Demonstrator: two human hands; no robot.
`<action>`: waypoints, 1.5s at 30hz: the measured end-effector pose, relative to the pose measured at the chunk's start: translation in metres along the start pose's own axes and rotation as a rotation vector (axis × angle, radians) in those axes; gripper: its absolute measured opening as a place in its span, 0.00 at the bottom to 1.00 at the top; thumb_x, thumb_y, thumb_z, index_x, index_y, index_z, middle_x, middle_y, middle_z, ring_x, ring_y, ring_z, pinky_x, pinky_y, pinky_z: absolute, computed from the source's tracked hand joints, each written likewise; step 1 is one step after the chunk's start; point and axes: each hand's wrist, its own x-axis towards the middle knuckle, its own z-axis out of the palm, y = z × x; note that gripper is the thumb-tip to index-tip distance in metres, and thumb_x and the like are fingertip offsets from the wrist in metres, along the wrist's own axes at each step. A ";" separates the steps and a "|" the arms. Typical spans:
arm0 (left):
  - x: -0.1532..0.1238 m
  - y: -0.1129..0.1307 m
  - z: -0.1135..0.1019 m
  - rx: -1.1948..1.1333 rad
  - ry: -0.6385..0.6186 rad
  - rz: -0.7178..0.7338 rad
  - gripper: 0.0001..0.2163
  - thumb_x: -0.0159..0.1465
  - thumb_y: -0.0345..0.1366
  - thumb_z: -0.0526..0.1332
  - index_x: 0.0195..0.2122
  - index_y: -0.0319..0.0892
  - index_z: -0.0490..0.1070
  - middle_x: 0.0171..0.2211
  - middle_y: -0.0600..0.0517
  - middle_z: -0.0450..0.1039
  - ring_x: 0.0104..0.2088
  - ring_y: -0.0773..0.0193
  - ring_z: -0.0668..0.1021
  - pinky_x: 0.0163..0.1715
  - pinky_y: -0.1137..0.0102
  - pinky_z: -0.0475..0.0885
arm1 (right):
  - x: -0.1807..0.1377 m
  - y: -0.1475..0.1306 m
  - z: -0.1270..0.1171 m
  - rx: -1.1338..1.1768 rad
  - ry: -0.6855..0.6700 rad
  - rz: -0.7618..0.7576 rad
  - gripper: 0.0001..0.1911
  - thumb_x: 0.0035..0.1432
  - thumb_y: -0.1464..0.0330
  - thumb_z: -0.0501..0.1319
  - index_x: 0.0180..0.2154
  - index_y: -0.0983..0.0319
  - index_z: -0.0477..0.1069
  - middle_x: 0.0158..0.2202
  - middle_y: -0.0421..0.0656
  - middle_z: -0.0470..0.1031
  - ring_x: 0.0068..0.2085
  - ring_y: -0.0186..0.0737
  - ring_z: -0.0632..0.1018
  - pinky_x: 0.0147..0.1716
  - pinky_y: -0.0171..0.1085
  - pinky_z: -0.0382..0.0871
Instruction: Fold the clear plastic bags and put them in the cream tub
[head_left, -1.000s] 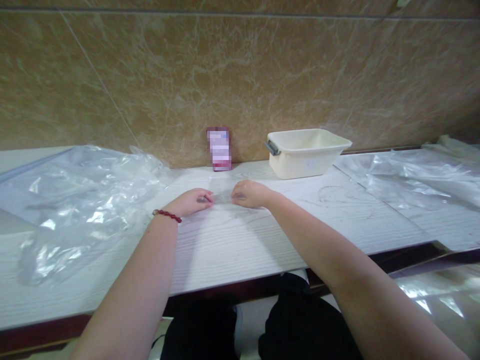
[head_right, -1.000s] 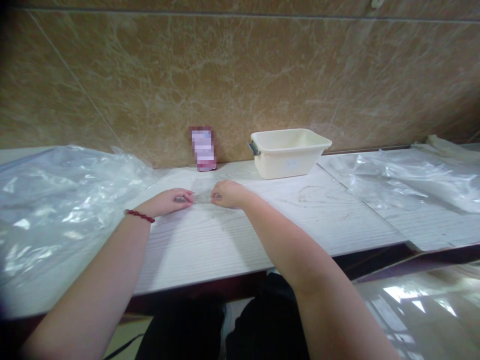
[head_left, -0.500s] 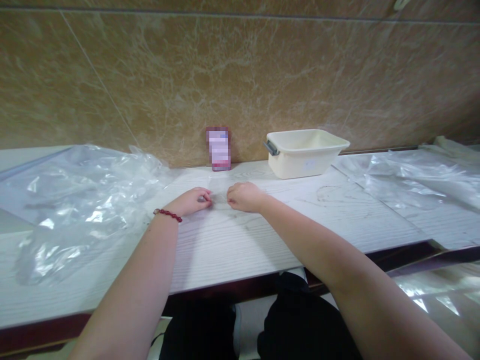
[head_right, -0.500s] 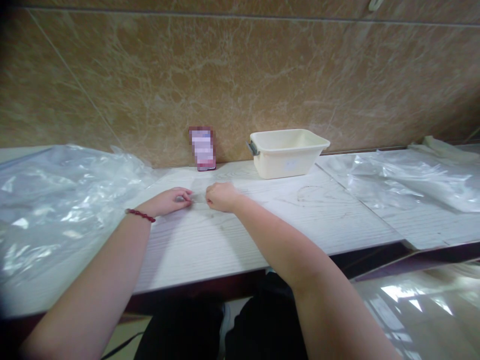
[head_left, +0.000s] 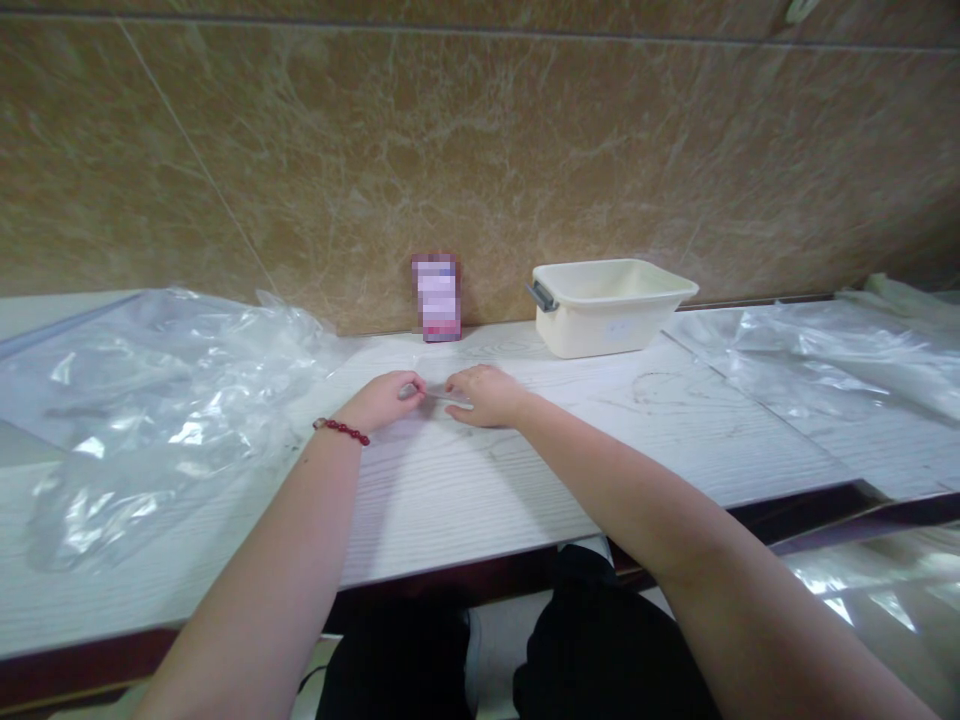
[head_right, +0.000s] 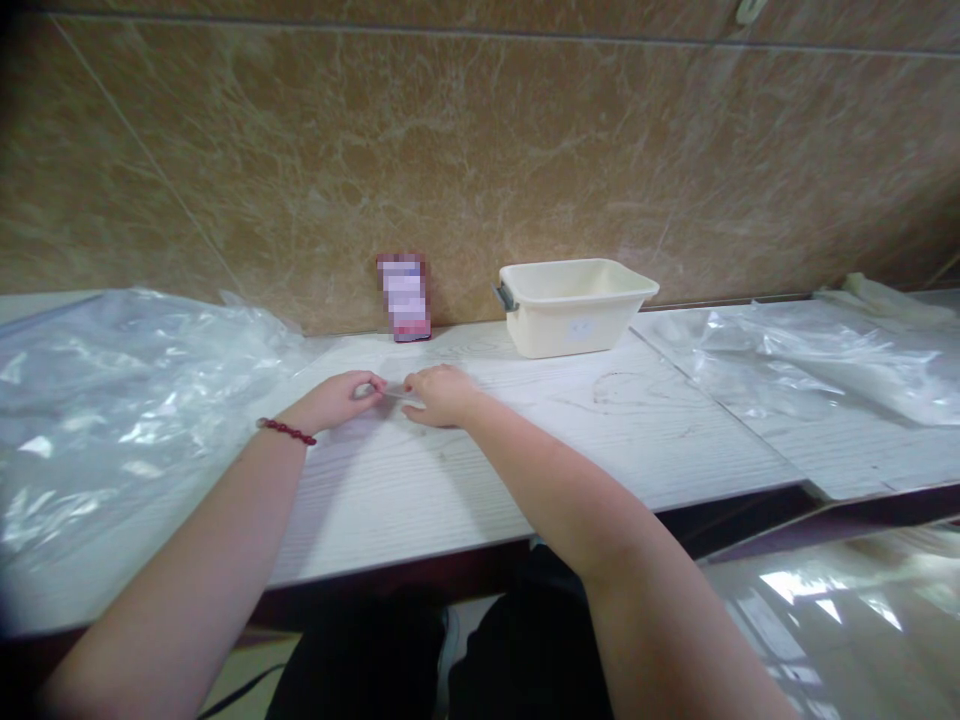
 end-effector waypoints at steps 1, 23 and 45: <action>0.000 0.002 -0.001 -0.013 0.014 0.004 0.10 0.53 0.38 0.51 0.32 0.42 0.68 0.34 0.52 0.71 0.35 0.62 0.71 0.38 0.69 0.63 | 0.000 -0.002 0.001 -0.007 0.007 0.006 0.21 0.50 0.58 0.52 0.44 0.63 0.63 0.38 0.48 0.70 0.41 0.42 0.69 0.42 0.40 0.56; 0.013 0.013 0.006 -1.167 0.581 -0.310 0.14 0.54 0.43 0.56 0.37 0.39 0.66 0.35 0.49 0.71 0.38 0.67 0.72 0.39 0.72 0.64 | -0.003 0.002 -0.025 1.539 -0.139 0.392 0.15 0.55 0.76 0.46 0.43 0.64 0.63 0.37 0.45 0.71 0.33 0.33 0.73 0.35 0.40 0.68; 0.002 0.017 0.003 -1.513 0.018 -0.424 0.10 0.52 0.25 0.59 0.35 0.39 0.69 0.31 0.50 0.73 0.28 0.71 0.75 0.31 0.75 0.71 | -0.004 0.003 -0.026 1.864 -0.124 0.414 0.20 0.51 0.84 0.45 0.45 0.68 0.61 0.38 0.47 0.72 0.35 0.33 0.74 0.44 0.38 0.64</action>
